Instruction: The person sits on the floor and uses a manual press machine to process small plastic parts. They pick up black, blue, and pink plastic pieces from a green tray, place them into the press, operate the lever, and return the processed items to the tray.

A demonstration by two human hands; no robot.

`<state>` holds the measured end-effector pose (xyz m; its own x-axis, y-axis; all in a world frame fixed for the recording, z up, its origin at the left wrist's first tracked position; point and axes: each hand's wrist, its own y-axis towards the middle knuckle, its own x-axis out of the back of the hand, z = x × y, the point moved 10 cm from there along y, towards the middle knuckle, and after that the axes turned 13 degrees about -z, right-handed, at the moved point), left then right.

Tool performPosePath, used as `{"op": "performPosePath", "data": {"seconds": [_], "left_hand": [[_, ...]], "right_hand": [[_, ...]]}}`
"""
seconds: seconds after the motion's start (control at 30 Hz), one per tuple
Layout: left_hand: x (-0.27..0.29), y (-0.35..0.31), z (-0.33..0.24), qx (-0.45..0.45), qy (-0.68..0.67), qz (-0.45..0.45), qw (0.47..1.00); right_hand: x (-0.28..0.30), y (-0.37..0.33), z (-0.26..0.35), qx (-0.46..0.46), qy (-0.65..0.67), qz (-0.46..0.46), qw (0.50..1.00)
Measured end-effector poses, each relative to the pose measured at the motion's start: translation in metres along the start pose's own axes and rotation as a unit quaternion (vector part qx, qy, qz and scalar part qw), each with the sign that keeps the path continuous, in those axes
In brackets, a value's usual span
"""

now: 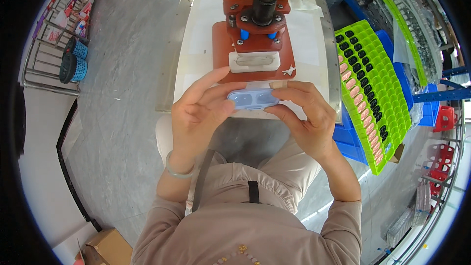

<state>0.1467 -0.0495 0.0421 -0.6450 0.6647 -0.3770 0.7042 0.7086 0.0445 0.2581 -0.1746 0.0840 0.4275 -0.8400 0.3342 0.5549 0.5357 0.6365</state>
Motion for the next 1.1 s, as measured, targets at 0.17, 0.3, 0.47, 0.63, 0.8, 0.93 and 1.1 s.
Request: {"op": "performPosePath", "data": {"seconds": [0.17,0.3,0.47,0.63,0.8,0.93,1.1], "left_hand": [[0.005,0.012,0.015,0.02,0.02,-0.048,0.998],[0.019,0.033,0.001,-0.142,0.251,-0.09,0.953],[0.028,0.053,-0.005,-0.174,0.381,-0.071,0.905],[0.021,0.061,0.004,-0.173,0.356,-0.081,0.915],[0.019,0.067,0.012,-0.166,0.344,-0.091,0.92],[0.022,0.072,0.02,-0.139,0.339,-0.085,0.927],[0.022,0.072,0.024,-0.13,0.303,-0.067,0.942]], "right_hand": [[-0.005,0.008,0.013,0.079,-0.1,-0.003,0.992],[-0.006,0.022,-0.029,0.026,-0.101,-0.007,0.995],[-0.015,0.038,-0.064,0.005,-0.111,-0.003,0.994],[-0.035,0.039,-0.075,-0.039,-0.078,0.031,0.996],[-0.037,0.036,-0.072,-0.032,-0.101,0.062,0.992],[-0.036,0.035,-0.064,-0.017,-0.103,0.055,0.993],[0.014,0.055,-0.056,0.047,-0.104,-0.014,0.993]]}}
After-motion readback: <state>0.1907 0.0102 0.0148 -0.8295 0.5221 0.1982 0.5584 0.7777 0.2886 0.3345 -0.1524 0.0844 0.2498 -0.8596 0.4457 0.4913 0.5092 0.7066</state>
